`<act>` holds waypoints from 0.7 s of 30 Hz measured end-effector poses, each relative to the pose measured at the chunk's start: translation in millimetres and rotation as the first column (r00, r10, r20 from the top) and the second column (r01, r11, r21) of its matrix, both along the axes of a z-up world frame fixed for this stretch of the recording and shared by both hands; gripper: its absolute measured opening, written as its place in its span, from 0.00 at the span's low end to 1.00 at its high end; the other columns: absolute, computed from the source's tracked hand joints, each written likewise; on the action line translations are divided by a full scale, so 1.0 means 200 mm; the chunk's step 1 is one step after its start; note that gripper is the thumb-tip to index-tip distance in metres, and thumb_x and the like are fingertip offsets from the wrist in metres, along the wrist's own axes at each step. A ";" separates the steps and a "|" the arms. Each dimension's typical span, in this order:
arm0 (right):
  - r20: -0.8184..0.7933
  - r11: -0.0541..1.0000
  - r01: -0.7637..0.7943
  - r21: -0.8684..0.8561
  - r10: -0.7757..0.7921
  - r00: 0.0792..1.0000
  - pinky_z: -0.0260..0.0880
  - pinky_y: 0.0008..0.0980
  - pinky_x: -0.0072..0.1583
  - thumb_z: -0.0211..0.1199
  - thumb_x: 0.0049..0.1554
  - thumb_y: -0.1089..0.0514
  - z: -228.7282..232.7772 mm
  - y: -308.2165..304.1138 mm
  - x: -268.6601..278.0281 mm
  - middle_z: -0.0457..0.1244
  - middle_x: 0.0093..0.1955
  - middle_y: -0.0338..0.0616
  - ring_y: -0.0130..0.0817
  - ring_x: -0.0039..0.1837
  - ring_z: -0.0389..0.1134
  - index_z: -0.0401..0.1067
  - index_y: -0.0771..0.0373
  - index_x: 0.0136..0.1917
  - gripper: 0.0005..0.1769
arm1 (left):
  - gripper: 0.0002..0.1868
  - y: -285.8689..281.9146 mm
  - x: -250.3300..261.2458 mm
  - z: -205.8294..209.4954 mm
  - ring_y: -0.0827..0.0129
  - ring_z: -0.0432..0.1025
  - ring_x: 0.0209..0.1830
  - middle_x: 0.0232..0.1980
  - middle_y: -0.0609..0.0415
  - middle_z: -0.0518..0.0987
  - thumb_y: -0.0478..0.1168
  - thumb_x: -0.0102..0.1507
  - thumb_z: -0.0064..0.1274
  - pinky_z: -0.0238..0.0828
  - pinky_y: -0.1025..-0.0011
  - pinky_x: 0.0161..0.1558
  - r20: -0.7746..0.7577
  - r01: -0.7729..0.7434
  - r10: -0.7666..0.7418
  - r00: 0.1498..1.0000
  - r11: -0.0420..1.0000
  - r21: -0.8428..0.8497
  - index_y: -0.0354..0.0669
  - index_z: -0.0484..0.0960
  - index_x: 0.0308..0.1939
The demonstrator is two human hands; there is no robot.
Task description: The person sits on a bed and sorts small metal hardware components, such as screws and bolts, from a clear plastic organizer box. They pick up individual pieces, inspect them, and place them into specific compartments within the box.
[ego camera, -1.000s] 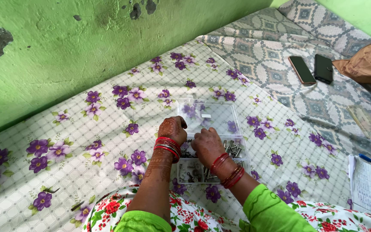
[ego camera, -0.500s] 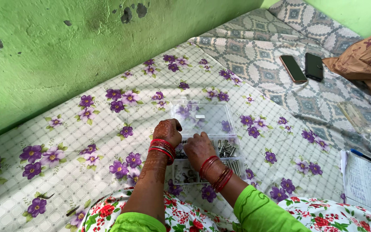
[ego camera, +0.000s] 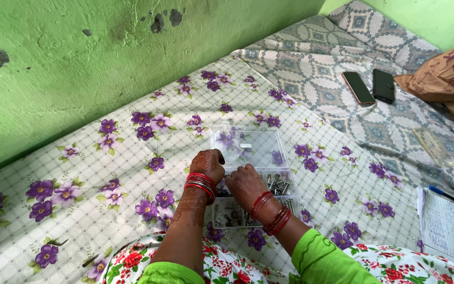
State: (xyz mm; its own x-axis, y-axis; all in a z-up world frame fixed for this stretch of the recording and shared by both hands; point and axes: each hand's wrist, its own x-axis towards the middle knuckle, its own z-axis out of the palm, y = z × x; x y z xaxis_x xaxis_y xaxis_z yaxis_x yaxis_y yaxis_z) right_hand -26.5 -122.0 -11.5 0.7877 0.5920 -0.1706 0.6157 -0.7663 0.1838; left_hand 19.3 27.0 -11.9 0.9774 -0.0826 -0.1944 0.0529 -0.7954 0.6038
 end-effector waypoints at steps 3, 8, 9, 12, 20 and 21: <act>-0.049 0.954 0.097 0.282 -0.086 0.995 0.66 0.43 0.57 0.61 0.57 0.63 0.00 -0.05 -0.01 0.69 0.40 0.45 0.42 0.50 0.69 0.76 0.58 0.42 0.04 | 0.11 0.00 0.01 -0.02 0.57 0.79 0.52 0.48 0.46 0.85 0.32 0.60 0.53 0.75 0.62 0.58 -0.003 -0.007 0.007 1.000 1.000 -0.011 0.46 0.86 0.45; -0.189 0.730 0.211 0.650 -0.114 0.975 0.74 0.41 0.53 0.65 0.53 0.68 -0.03 -0.11 0.01 0.71 0.42 0.47 0.42 0.46 0.74 0.78 0.60 0.42 0.05 | 0.11 0.00 0.01 -0.03 0.56 0.78 0.53 0.49 0.45 0.84 0.33 0.60 0.53 0.74 0.62 0.59 -0.009 0.000 0.000 1.000 1.000 0.010 0.45 0.86 0.44; -0.234 0.667 0.249 0.702 -0.114 0.965 0.75 0.39 0.52 0.66 0.52 0.68 -0.04 -0.13 0.01 0.72 0.42 0.47 0.41 0.46 0.75 0.78 0.61 0.42 0.05 | 0.10 0.00 0.01 -0.04 0.56 0.78 0.53 0.49 0.45 0.84 0.33 0.60 0.53 0.74 0.62 0.59 -0.008 0.002 -0.002 1.000 1.000 0.016 0.45 0.86 0.44; -0.417 0.488 0.467 0.737 -0.215 0.883 0.78 0.32 0.52 0.66 0.52 0.69 -0.05 -0.17 0.03 0.74 0.45 0.43 0.33 0.47 0.77 0.80 0.61 0.44 0.08 | 0.10 -0.01 0.00 -0.05 0.55 0.77 0.54 0.51 0.43 0.82 0.34 0.59 0.56 0.73 0.61 0.59 -0.007 0.010 -0.010 1.000 0.999 0.032 0.44 0.85 0.45; -0.462 0.335 0.585 0.739 -0.380 0.801 0.78 0.30 0.51 0.68 0.52 0.68 -0.02 -0.19 0.06 0.75 0.44 0.43 0.30 0.47 0.78 0.80 0.60 0.47 0.09 | 0.11 -0.04 0.02 -0.10 0.54 0.76 0.57 0.54 0.42 0.80 0.33 0.59 0.57 0.72 0.61 0.61 0.003 0.072 -0.072 0.997 0.995 0.068 0.42 0.84 0.46; -0.472 0.318 0.592 0.740 -0.383 0.794 0.77 0.30 0.50 0.68 0.52 0.67 -0.02 -0.18 0.06 0.74 0.44 0.43 0.31 0.46 0.78 0.79 0.60 0.48 0.09 | 0.11 -0.04 0.02 -0.11 0.53 0.75 0.57 0.55 0.42 0.79 0.34 0.59 0.58 0.72 0.61 0.61 0.014 0.069 -0.070 0.997 0.995 0.076 0.42 0.84 0.46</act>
State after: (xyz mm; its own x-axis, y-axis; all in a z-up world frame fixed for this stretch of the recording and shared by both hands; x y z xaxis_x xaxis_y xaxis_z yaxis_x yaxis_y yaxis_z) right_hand -14.7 -158.7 -16.0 0.9993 0.0345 -0.0149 0.0106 -0.6386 -0.7695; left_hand 22.5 18.7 -33.4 0.9731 -0.1360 -0.1862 -0.0137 -0.8403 0.5419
